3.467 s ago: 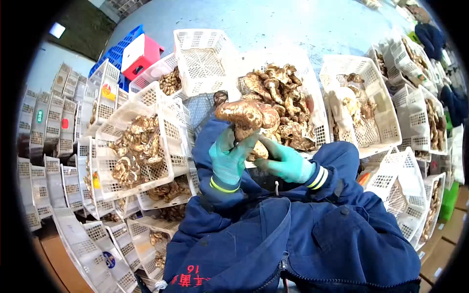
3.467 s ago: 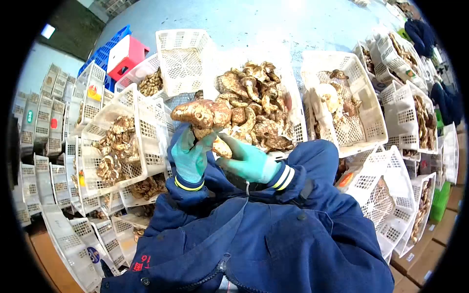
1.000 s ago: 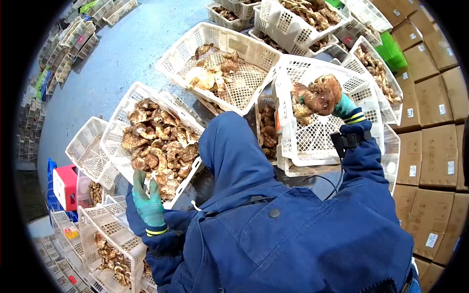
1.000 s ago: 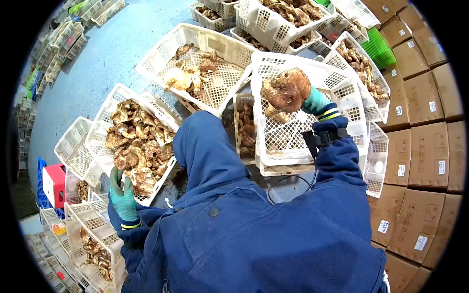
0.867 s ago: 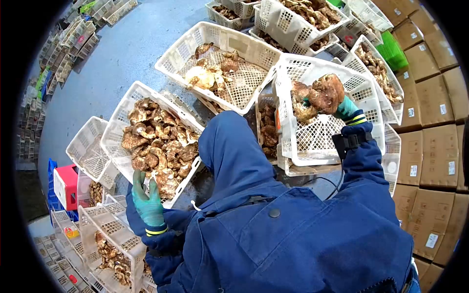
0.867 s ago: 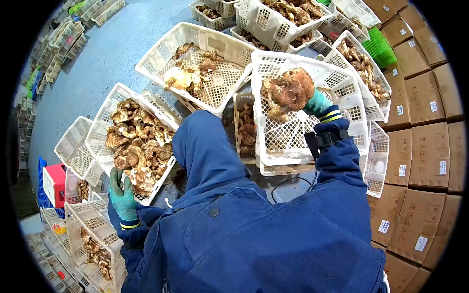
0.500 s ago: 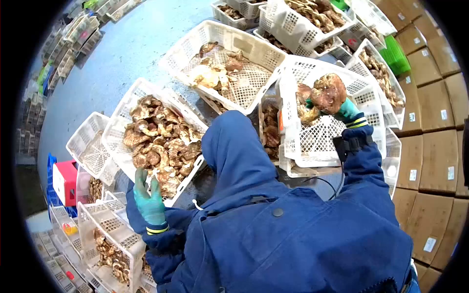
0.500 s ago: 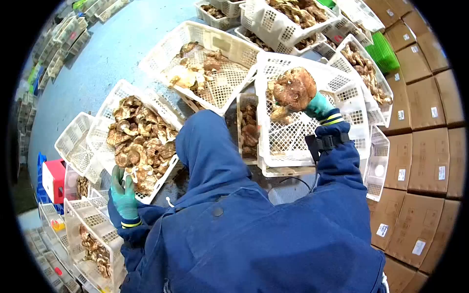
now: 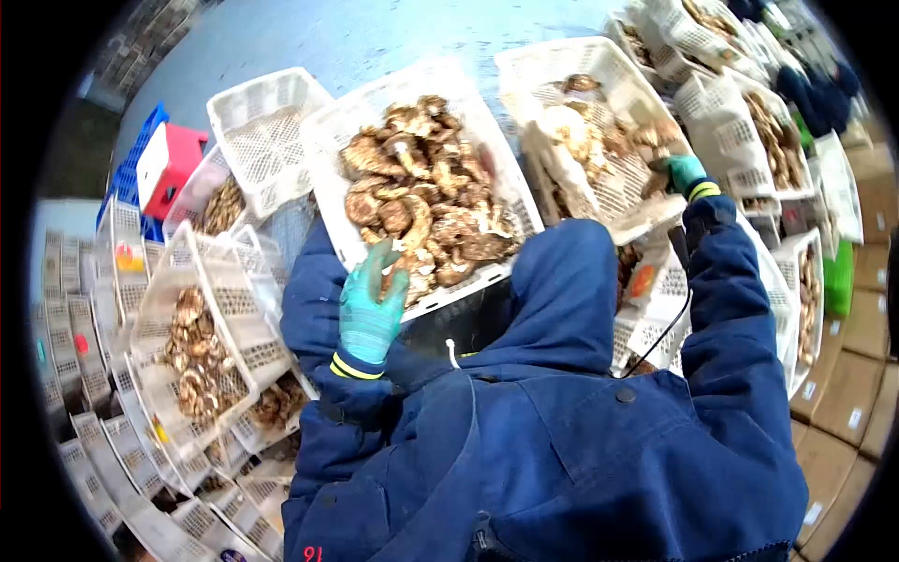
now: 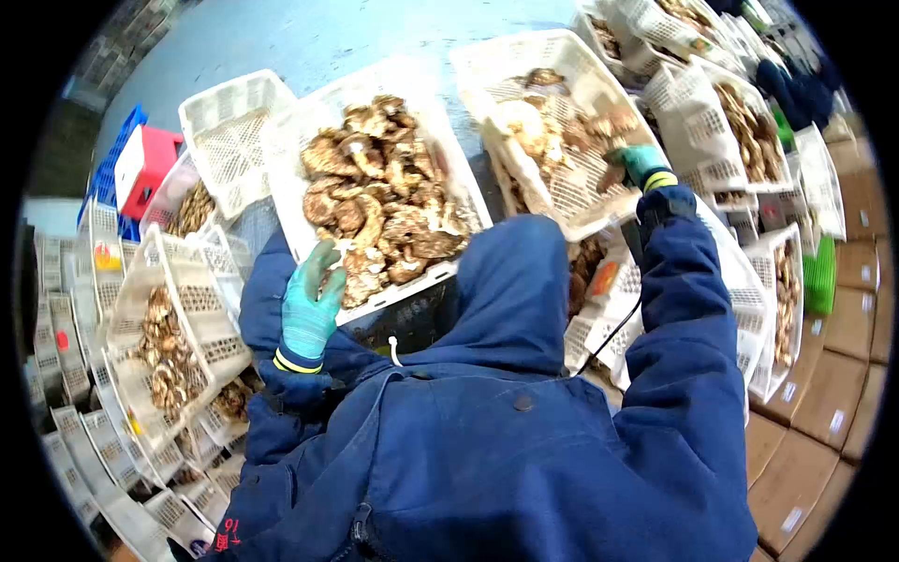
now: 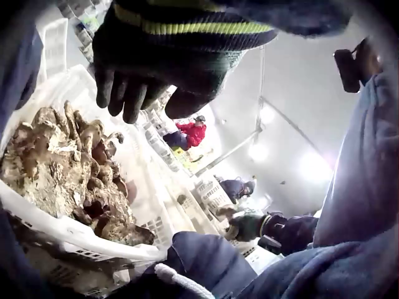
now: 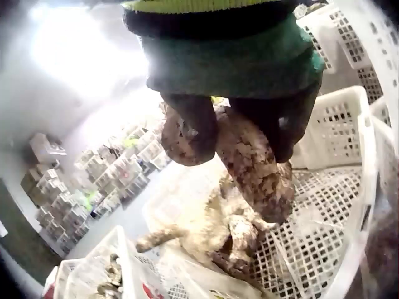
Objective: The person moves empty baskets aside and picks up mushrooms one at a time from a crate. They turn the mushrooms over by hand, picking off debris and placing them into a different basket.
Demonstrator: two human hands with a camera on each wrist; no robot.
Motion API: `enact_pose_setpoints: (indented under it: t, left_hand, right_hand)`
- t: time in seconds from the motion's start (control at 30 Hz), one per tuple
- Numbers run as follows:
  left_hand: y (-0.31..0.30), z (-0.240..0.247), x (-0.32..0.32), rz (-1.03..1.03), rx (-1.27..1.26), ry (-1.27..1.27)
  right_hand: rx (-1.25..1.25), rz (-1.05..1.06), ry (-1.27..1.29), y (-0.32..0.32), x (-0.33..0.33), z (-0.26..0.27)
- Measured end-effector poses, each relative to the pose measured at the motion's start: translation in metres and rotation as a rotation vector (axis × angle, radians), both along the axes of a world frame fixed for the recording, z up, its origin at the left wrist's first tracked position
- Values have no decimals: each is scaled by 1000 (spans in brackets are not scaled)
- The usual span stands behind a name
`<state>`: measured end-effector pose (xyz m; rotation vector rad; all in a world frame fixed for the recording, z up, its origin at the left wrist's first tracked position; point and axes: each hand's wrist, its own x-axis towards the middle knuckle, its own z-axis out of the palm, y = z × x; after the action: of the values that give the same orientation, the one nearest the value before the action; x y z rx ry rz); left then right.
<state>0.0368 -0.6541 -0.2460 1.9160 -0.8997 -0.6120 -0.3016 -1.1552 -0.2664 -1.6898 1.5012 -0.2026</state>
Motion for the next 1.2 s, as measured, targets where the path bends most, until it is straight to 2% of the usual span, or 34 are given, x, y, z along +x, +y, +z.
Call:
enact_pose_setpoints:
  t: [0.03, 0.07, 0.1, 0.13, 0.17, 0.2, 0.27, 0.3, 0.33, 0.37, 0.4, 0.47, 0.5, 0.53, 0.67, 0.73, 0.77, 0.87, 0.9, 0.93, 0.97, 1.0, 1.03, 1.07, 1.13, 1.17, 1.2]
  left_hand:
    - [3, -2, 3, -19, -19, -22]
    - [-1, 3, 2, 45, -135, -26]
    - [0, 6, 7, 36, -88, 56]
    - [0, 8, 13, 21, -43, 138]
    - [-3, 6, 15, 41, 4, 107]
    - [-7, 12, 16, 28, 92, 7]
    - [-16, -13, 10, 75, -100, 313]
    - [-18, -4, 10, -3, -31, 161]
    - [-21, -2, 11, -60, 50, 92]
    - [-19, -9, 11, -58, 20, 123]
    - [-16, -14, 10, -50, -8, 150]
    - [-15, -7, 12, -1, -34, 318]
    - [-14, -2, 14, 19, -16, 358]
    - [-11, -8, 18, 9, -9, 284]
    - [-14, -15, 19, 2, 64, 250]
    - [-16, -16, 16, 22, 36, 317]
    - [-17, -16, 16, 29, 38, 300]
    - [-17, -16, 19, 23, 53, 253]
    - [-15, -28, 15, 78, -21, 304]
    - [-18, -23, 15, 36, 24, 277]
    - [-23, -13, 16, -1, 69, 249]
    - [-25, -8, 16, -29, 116, 220]
    - [-23, -14, 13, -8, 91, 219]
    - [-20, -16, 14, -62, 89, 60]
    - [-21, -14, 12, -34, 115, 111]
    - [-19, -18, 10, -20, 42, 106]
    - [-20, -12, 10, 2, 47, 203]
  right_hand:
    - [-111, 182, 243, -6, -3, -17]
    - [-32, 155, 243, -8, -1, -22]
    - [-224, 119, 318, -39, -10, -53]
    - [-417, 77, 388, -20, 22, -38]
    - [-541, 93, 342, 3, 40, -10]
    - [-569, 116, 277, -2, 53, -8]
    - [-536, 356, 59, 42, 108, 18]
    - [-577, 520, 194, 53, 130, 18]
    - [-723, 662, 241, 62, 145, 4]
    - [-684, 749, 366, 83, 163, 14]
    - [-676, 797, 523, 80, 169, -5]
    - [-443, 730, 749, 92, 185, -8]
    - [-516, 705, 739, 93, 184, -13]
    - [-588, 679, 725, 93, 183, -23]
    - [-635, 847, 560, 69, 179, -38]
    - [-768, 604, 300, 55, 171, -42]
    - [-668, 434, 140, 41, 165, -40]
    - [-172, -69, -407, -28, 108, -40]
    - [23, -141, -596, -44, 78, -46]
    - [221, -207, -783, -52, 59, -51]
    - [434, -105, -860, -36, 47, -38]
    - [393, -201, -841, -33, 35, -60]
    - [488, -324, -767, -22, 27, -66]
    - [553, -212, -753, -26, 8, -88]
    - [563, -260, -690, -26, -15, -107]
    - [556, -366, -631, -34, -26, -119]
    - [462, -502, -469, -33, -19, -118]
